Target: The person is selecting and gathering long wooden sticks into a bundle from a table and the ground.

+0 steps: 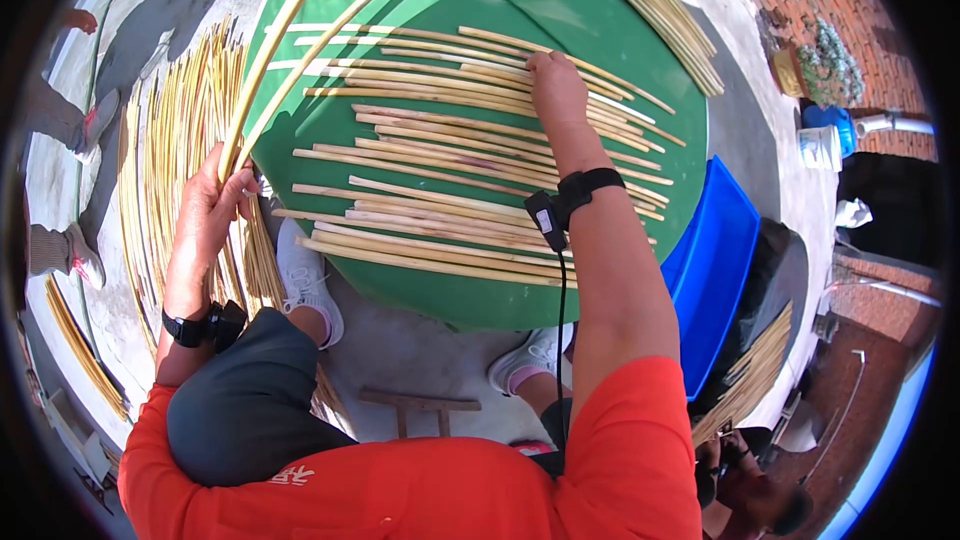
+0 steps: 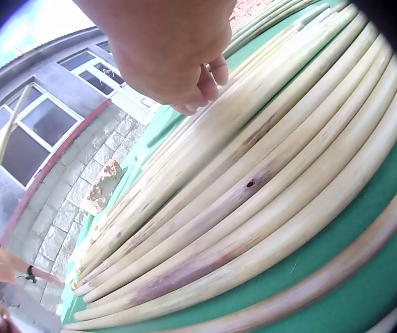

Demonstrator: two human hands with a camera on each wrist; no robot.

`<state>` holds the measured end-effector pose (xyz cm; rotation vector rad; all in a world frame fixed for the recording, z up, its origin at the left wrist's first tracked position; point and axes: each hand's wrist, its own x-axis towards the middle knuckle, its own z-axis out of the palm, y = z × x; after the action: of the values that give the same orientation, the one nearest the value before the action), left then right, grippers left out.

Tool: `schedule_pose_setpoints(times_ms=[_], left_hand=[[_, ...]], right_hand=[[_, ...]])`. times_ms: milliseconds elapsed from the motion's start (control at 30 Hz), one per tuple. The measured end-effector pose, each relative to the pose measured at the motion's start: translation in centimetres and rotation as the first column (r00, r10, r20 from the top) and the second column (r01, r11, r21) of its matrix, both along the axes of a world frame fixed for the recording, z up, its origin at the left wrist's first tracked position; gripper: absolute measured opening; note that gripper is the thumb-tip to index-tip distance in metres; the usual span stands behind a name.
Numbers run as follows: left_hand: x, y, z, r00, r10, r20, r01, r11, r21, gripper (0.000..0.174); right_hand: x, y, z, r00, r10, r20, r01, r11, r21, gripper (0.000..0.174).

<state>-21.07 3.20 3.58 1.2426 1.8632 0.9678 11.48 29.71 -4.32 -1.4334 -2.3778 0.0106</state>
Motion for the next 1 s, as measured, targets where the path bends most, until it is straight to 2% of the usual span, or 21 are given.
schedule_pose_setpoints(times_ms=[67, 200, 267, 400, 500, 600, 700, 767, 833, 867, 933, 967, 1000], left_hand=[[-0.2, -0.1, 0.1, 1.0, 0.019, -0.006, -0.02, 0.999, -0.033, 0.01], [-0.3, -0.2, 0.5, 0.999, 0.031, -0.014, -0.031, 0.999, -0.02, 0.011], [-0.4, -0.2, 0.3, 0.999, 0.032, -0.029, -0.033, 0.999, -0.017, 0.011], [-0.8, -0.3, 0.3, 0.997, 0.065, -0.044, -0.067, 0.997, -0.044, 0.011], [-1.2, -0.5, -0.3, 0.992, 0.062, -0.111, -0.057, 0.997, 0.048, 0.013], [-1.2, -0.6, 0.0, 0.991, 0.091, -0.094, -0.092, 0.996, -0.008, 0.014], [-1.1, -0.4, 0.4, 0.991, 0.111, -0.08, -0.118, 0.989, -0.085, 0.015], [-1.2, -0.5, -0.7, 0.991, 0.085, -0.107, -0.08, 0.996, 0.048, 0.018], [-1.1, -0.6, -0.9, 0.993, 0.074, -0.094, -0.067, 0.995, 0.074, 0.015], [-1.4, -0.7, -1.1, 0.993, 0.049, -0.106, -0.043, 0.998, 0.054, 0.012], [-1.5, -0.7, -0.6, 0.987, 0.03, -0.159, -0.031, 1.0, -0.002, 0.012], [-1.5, -0.7, -0.2, 0.972, 0.004, -0.236, 0.012, 0.998, 0.068, 0.013], [-1.4, -0.6, 0.0, 0.957, 0.013, -0.289, 0.014, 0.996, 0.089, 0.014]], right_hand=[[0.2, 0.4, -0.8, 0.996, 0.034, 0.088, -0.033, 0.999, -0.014, 0.007], [-0.3, 0.4, -0.5, 0.997, -0.028, 0.07, 0.036, 0.994, -0.106, 0.006], [-0.4, 0.8, -0.5, 0.998, -0.055, 0.034, 0.053, 0.997, 0.051, 0.005], [-0.5, 2.2, -1.1, 0.999, -0.015, 0.042, 0.013, 0.999, 0.04, 0.005], [-0.3, 2.8, -1.4, 0.997, 0.025, 0.074, -0.029, 0.999, 0.046, 0.01], [0.2, 2.9, -1.0, 0.996, 0.027, 0.084, -0.023, 0.998, -0.056, 0.014], [0.7, 3.0, -1.0, 0.994, 0.091, 0.063, -0.083, 0.99, -0.115, 0.015], [1.0, 3.1, -1.2, 0.974, 0.22, 0.046, -0.212, 0.967, -0.139, 0.014], [1.2, 2.5, -1.3, 0.966, 0.239, 0.099, -0.231, 0.969, -0.088, 0.013], [0.7, 2.4, -1.0, 0.956, 0.257, 0.144, -0.255, 0.966, -0.028, 0.013], [0.3, 1.9, -0.3, 0.954, 0.276, 0.114, -0.274, 0.961, -0.032, 0.011], [-0.1, 1.7, 0.1, 0.969, 0.222, 0.104, -0.217, 0.974, -0.063, 0.01], [-0.2, 1.3, 0.8, 0.96, 0.263, 0.1, -0.265, 0.964, 0.008, 0.01]])
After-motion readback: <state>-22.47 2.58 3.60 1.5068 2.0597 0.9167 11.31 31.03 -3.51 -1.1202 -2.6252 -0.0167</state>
